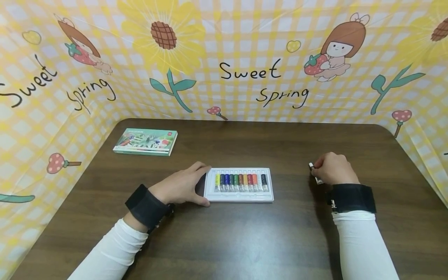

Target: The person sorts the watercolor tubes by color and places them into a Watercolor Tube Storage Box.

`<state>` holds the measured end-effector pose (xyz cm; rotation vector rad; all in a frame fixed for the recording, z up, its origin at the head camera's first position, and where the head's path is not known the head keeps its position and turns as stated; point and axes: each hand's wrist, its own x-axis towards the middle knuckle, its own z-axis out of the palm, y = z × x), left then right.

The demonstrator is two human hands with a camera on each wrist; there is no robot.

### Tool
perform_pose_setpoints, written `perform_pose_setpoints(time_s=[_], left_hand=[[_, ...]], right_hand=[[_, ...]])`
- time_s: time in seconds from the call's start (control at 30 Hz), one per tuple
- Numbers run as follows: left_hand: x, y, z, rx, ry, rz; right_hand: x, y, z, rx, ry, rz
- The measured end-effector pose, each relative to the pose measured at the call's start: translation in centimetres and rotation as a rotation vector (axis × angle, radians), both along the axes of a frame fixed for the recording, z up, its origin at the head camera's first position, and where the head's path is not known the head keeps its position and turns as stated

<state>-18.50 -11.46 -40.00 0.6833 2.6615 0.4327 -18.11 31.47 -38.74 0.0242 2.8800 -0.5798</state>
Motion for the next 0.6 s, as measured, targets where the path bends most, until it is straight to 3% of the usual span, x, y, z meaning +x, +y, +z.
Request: perform_pose_setpoints(time_s=[0.6], left_hand=[[0.00,0.09,0.04,-0.002,-0.004,0.009]], right_hand=[[0.09,-0.66,-0.09,0.026,0.050,-0.039]])
